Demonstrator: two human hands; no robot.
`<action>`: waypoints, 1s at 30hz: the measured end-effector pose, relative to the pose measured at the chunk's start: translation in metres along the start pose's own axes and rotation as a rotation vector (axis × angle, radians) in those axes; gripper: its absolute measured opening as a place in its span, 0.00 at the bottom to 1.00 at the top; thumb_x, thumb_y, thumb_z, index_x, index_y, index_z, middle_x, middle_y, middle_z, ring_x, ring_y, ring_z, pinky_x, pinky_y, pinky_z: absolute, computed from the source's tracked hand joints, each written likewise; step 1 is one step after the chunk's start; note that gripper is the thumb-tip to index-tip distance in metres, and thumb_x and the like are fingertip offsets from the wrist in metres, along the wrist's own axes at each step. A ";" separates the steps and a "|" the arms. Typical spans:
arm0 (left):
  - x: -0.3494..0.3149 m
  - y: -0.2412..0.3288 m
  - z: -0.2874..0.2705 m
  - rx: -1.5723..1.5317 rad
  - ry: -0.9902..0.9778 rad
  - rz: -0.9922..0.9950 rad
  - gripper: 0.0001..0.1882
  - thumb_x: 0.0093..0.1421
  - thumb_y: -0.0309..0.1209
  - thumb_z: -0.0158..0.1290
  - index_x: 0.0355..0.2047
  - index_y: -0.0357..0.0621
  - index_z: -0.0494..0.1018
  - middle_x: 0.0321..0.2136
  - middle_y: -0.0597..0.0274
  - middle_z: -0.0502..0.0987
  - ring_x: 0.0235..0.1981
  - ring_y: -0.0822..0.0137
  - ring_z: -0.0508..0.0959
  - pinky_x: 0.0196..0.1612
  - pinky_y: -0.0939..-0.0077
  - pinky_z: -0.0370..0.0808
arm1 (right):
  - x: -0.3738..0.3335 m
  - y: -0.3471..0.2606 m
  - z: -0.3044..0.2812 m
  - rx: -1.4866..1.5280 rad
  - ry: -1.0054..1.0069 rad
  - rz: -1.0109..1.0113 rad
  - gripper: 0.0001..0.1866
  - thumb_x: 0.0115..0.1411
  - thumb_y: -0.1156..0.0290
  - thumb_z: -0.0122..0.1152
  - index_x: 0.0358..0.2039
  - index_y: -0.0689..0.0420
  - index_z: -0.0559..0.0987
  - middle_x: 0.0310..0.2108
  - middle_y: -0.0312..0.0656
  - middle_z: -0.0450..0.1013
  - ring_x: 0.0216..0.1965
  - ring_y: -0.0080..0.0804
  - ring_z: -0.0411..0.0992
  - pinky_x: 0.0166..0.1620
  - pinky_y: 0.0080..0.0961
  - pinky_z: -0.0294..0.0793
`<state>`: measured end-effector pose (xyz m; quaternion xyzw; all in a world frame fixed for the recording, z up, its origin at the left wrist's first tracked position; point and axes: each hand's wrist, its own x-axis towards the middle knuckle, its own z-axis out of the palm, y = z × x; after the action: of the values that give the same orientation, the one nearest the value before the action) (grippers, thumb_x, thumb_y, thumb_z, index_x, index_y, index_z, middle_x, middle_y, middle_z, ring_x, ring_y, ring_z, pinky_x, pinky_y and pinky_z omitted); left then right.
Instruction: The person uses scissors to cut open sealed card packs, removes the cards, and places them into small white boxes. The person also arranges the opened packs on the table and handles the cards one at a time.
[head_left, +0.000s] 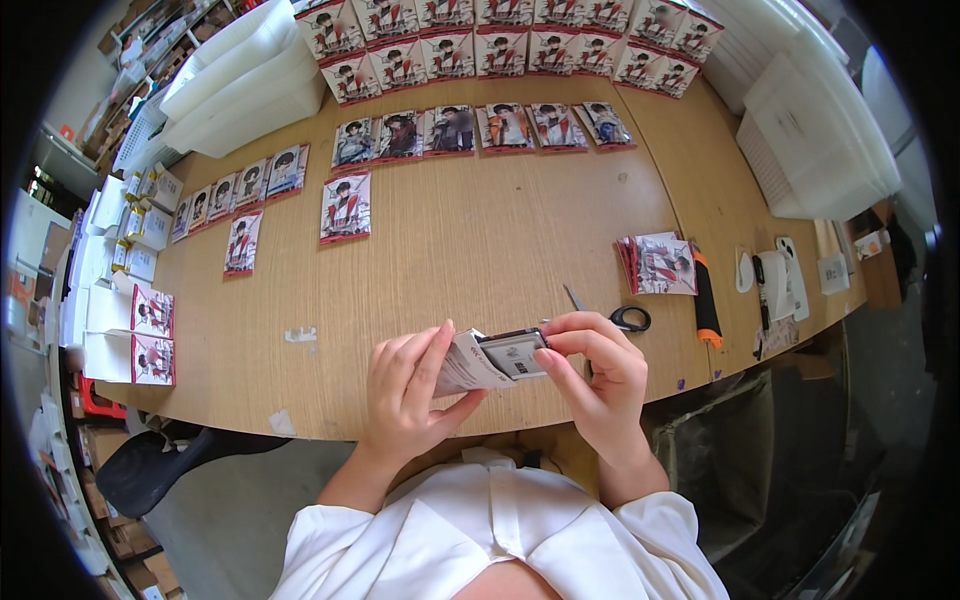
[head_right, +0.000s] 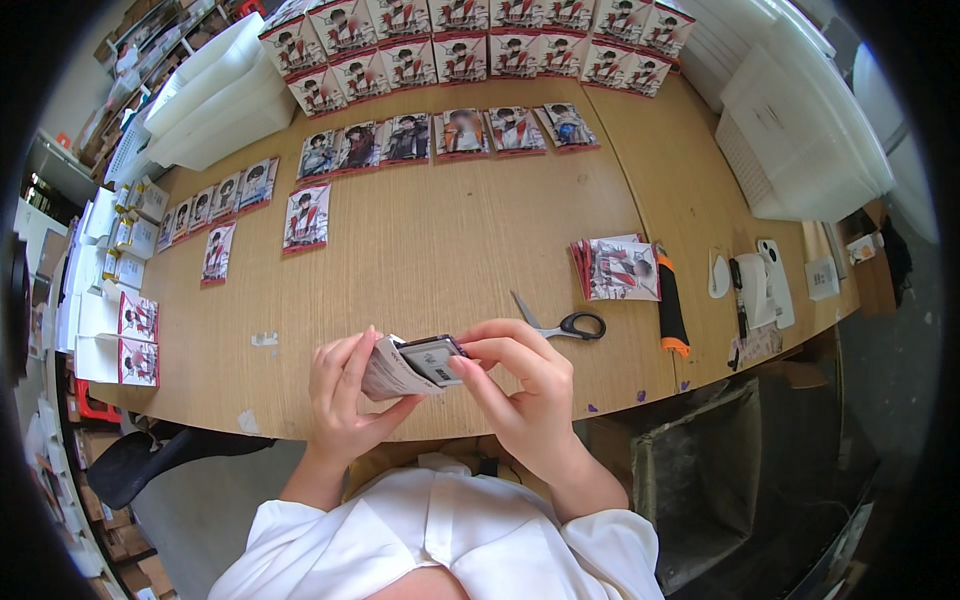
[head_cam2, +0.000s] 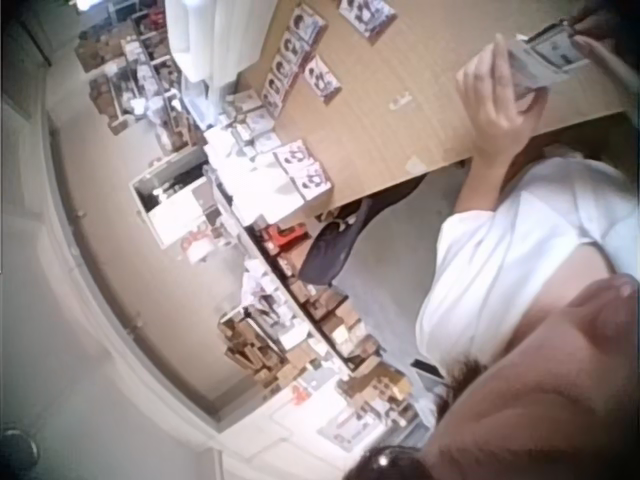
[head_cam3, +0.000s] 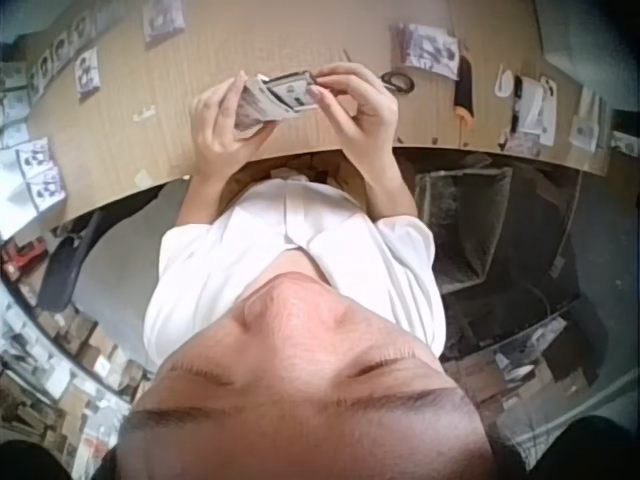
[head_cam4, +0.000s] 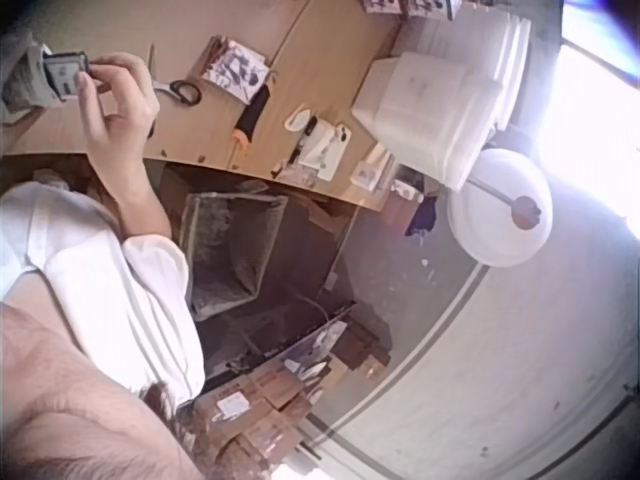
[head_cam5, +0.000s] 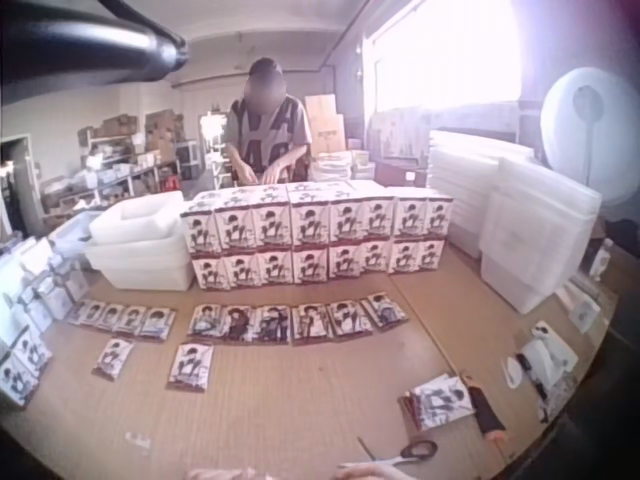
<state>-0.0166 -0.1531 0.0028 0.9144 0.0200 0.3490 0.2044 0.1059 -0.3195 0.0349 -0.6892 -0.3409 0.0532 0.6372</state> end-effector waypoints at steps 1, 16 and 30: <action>0.000 0.001 0.000 -0.007 -0.003 -0.010 0.41 0.42 0.36 0.70 0.55 0.34 0.67 0.42 0.56 0.73 0.38 0.59 0.75 0.39 0.64 0.72 | 0.000 0.001 0.001 0.006 0.008 0.013 0.06 0.50 0.82 0.66 0.29 0.66 0.79 0.34 0.46 0.75 0.32 0.32 0.75 0.34 0.23 0.74; -0.006 -0.012 0.016 -0.036 0.417 0.058 0.36 0.44 0.34 0.70 0.43 0.51 0.55 0.39 0.58 0.72 0.43 0.51 0.76 0.59 0.33 0.59 | -0.036 -0.006 0.047 -0.288 0.182 -0.836 0.17 0.31 0.78 0.77 0.25 0.51 0.84 0.33 0.37 0.70 0.29 0.30 0.65 0.29 0.27 0.64; -0.039 -0.036 0.015 -0.253 0.473 -0.064 0.35 0.52 0.29 0.61 0.57 0.46 0.55 0.61 0.51 0.54 0.64 0.52 0.58 0.65 0.51 0.56 | -0.056 0.012 0.063 -0.272 0.342 -1.098 0.12 0.43 0.74 0.72 0.30 0.43 0.85 0.36 0.24 0.63 0.25 0.14 0.54 0.29 0.17 0.52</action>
<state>-0.0324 -0.1329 -0.0457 0.7736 0.0524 0.5458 0.3177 0.0363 -0.2956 -0.0078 -0.4861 -0.5441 -0.4405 0.5231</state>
